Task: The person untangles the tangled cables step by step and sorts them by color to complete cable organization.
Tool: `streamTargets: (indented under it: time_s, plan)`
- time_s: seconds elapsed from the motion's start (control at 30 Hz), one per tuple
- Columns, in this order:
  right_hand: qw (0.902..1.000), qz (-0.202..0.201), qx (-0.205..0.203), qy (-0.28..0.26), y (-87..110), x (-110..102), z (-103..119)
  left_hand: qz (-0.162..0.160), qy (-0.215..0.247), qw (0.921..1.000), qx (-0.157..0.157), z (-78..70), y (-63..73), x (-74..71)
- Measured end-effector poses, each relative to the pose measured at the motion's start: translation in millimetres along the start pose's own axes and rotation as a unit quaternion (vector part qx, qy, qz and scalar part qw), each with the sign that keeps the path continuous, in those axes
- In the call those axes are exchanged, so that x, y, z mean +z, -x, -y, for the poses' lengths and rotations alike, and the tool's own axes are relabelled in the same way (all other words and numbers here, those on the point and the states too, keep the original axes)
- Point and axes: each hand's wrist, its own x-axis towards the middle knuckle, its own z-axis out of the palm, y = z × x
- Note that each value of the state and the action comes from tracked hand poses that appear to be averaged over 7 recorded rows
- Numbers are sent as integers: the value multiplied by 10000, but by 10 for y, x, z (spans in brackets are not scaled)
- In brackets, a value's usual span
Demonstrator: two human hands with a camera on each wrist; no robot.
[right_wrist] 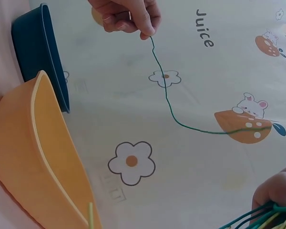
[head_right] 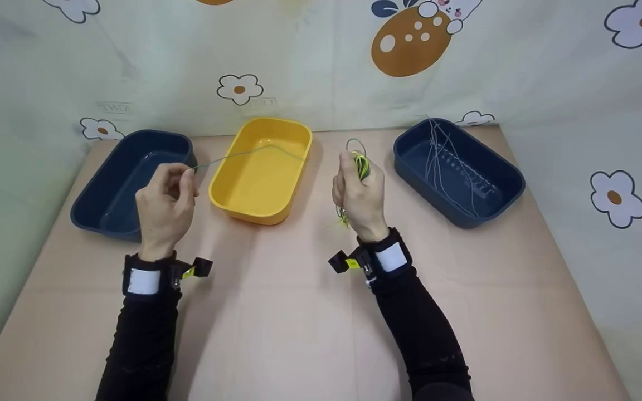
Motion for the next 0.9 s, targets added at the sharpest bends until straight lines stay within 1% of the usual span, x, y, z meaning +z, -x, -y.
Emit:
streamTargets:
  time_s: [0.23, 0.4, 0.57, 0.67, 0.73, 0.8, 0.83, 0.87, 0.9]
  plan:
    - [10000, -35, -68, 47, 9, -24, -21, -187, -56, 9989, -432, 36, 12, -17]
    - [9999, -83, -46, 57, 7, -26, -28, -319, -107, 9955, -891, 112, -7, 16]
    - [9999, -76, -69, 134, -4, -31, -30, -227, -234, 9880, -1510, 189, -104, 128]
    - [9998, -81, -64, 150, -6, -30, -40, -74, -353, 9822, -1845, 218, -166, 236]
    - [9998, -94, -51, 154, -5, -29, -46, 55, -410, 9793, -1984, 262, -198, 330]
    - [9998, -121, -42, 158, -3, -29, -49, 236, -454, 9763, -2103, 399, -202, 473]
    - [9998, -136, -37, 154, -2, -29, -50, 311, -402, 9758, -2128, 568, -176, 583]
    - [9998, -139, -34, 168, -2, -29, -51, 426, -492, 9738, -2177, 707, -155, 692]
    - [9997, -141, -32, 182, -1, -29, -51, 535, -601, 9727, -2178, 897, -125, 829]
